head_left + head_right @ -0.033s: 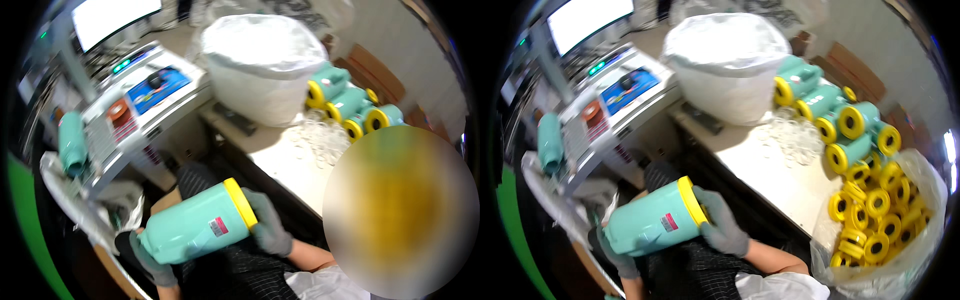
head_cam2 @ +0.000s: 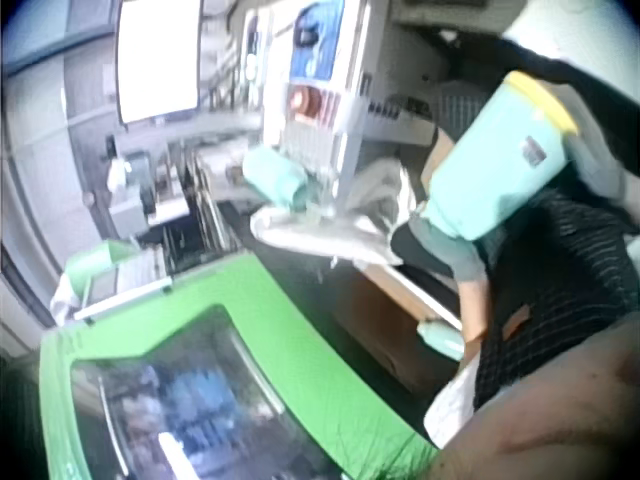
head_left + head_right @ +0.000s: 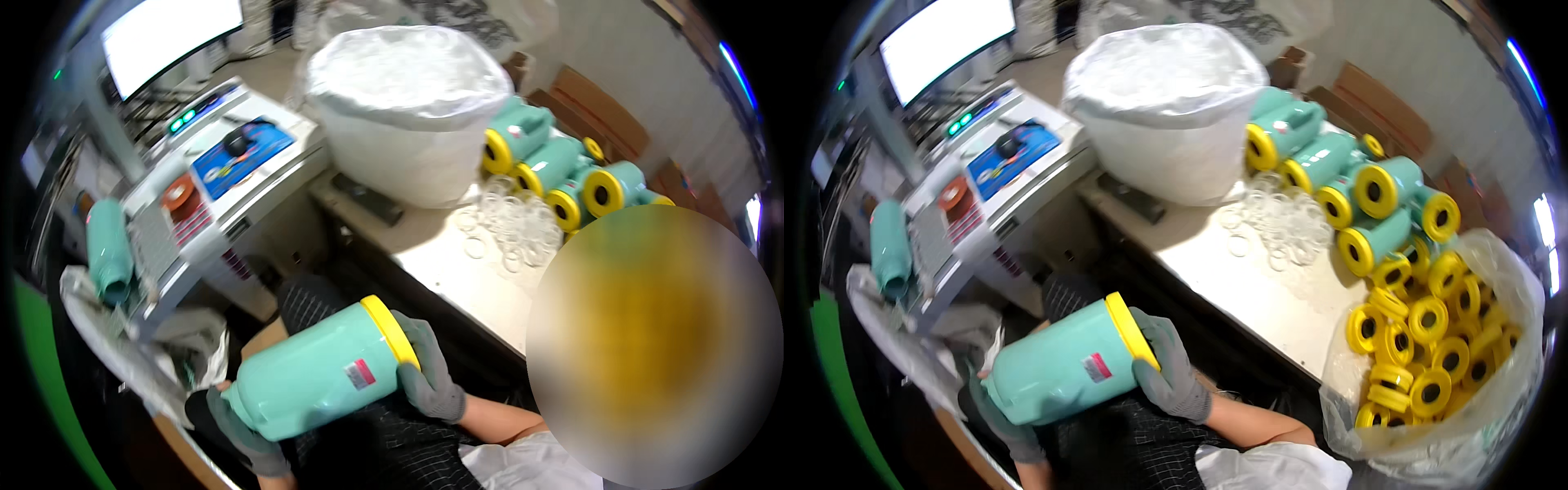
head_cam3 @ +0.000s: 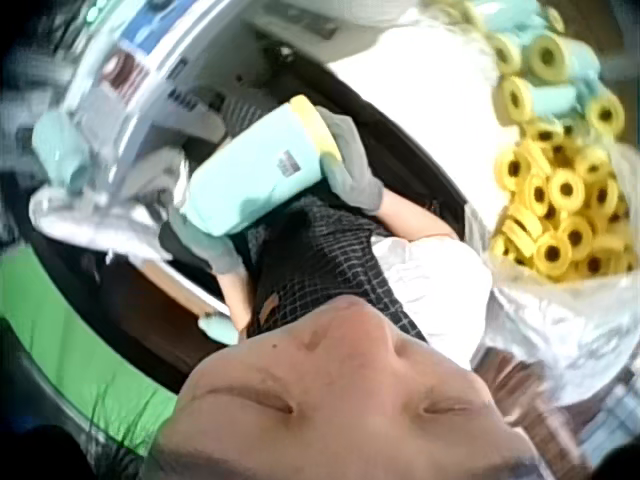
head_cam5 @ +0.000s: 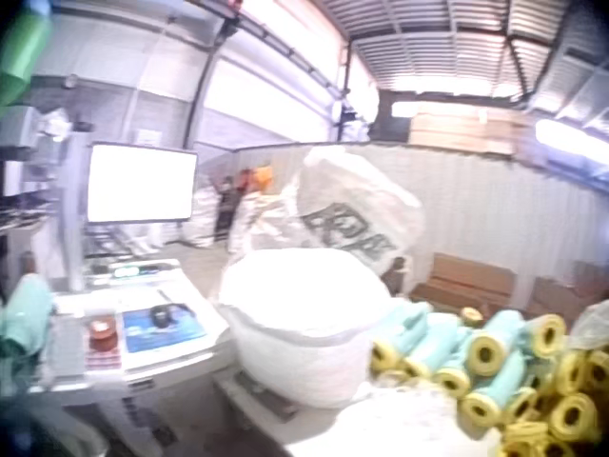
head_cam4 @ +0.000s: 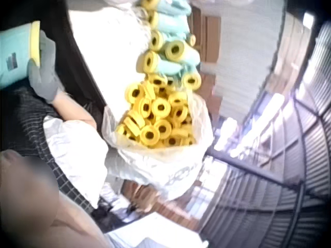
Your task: The person sits on the floor and assembles teal plastic containers by inserting a clear plastic ring into the neck, applying a label, and screwing on a yellow lid. The person handles the containers one at a time, placing the finished units on a nearby table.
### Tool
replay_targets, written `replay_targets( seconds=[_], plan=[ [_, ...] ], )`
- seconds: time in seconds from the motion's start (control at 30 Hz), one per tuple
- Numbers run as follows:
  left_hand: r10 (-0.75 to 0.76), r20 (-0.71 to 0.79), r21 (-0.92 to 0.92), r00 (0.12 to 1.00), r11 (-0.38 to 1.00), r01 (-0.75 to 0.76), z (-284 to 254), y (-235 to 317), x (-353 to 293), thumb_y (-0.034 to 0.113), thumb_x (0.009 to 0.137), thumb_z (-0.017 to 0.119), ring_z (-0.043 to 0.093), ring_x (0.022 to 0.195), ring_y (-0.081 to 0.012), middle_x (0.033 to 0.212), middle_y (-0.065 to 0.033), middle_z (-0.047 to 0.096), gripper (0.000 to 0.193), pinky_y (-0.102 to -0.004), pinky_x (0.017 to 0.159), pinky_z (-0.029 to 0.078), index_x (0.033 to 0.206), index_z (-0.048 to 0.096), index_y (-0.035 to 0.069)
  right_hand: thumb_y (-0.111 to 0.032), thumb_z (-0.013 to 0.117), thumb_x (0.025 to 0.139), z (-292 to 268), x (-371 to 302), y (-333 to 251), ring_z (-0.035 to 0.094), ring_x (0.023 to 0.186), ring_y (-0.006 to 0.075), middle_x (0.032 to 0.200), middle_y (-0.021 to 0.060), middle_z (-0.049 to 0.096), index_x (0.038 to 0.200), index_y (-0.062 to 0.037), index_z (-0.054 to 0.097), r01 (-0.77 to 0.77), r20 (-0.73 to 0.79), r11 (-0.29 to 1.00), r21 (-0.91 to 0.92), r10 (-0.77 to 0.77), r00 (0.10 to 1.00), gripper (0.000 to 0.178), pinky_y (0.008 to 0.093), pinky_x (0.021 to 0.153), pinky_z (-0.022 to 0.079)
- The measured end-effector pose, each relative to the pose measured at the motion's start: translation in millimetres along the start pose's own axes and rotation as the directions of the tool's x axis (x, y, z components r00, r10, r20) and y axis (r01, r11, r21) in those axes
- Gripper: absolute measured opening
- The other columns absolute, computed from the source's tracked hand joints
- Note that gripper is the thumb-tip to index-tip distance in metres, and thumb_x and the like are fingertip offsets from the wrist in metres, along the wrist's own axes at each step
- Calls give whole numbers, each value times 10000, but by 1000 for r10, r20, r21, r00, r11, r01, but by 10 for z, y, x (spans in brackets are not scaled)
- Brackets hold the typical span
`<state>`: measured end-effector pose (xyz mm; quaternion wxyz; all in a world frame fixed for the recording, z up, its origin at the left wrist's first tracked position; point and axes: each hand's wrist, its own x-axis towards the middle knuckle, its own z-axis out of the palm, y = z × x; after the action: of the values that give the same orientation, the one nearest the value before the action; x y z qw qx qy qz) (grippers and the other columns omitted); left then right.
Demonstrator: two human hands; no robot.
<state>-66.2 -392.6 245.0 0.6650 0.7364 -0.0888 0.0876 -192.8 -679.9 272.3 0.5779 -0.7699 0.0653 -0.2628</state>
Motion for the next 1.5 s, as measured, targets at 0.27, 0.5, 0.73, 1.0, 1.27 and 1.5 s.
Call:
replay_targets(
  seconds=[0.27,0.5,0.73,1.0,1.27,1.5],
  plan=[
    [270,200,-321,942,926,-198,582,415,-62,573,902,741,562,1220,-291,1435,-190,484,920,-459,1045,462,1567,366,58,-416,544,1095,-420,-329,840,670,929,153,1024,64,712,1170,-61,692,-406,8,422,811,686,728,393,328,845,574],
    [357,511,-125,782,931,-344,782,581,-46,295,900,757,575,1221,-275,1451,-180,483,771,-433,1029,486,1524,396,22,-223,476,1098,-1674,249,1033,594,1315,296,1414,104,637,1478,-65,520,252,-215,-47,967,381,899,414,459,1150,482],
    [74,707,-53,704,997,-51,749,528,-214,70,915,765,555,1316,-279,1499,-132,511,657,-403,1093,465,1497,464,21,-352,639,1034,-3216,1646,-133,696,1028,254,1096,115,717,1216,-28,660,508,-622,483,713,102,776,372,400,935,583],
    [-188,741,-2,645,959,282,662,278,-531,27,978,690,586,1200,-207,1391,-115,582,539,-350,1026,492,1477,489,19,-219,621,1057,-405,912,702,629,869,122,1003,37,656,1367,-6,600,-347,77,531,773,464,882,377,283,790,544],
    [130,293,275,947,937,-214,-39,120,-228,114,877,785,600,899,-310,1023,-160,597,483,-426,803,503,1271,559,-50,-208,626,1056,1209,221,566,674,1140,167,1270,117,722,1364,3,656,-551,681,797,246,262,684,375,305,994,536],
    [185,-523,621,832,752,223,-1455,-1069,-626,240,874,848,625,1136,-371,1261,-199,605,633,-450,990,515,1373,527,20,-160,555,1082,1365,-48,837,686,935,141,1086,81,737,1327,31,649,-649,717,758,58,421,555,325,288,871,559]
  ],
)
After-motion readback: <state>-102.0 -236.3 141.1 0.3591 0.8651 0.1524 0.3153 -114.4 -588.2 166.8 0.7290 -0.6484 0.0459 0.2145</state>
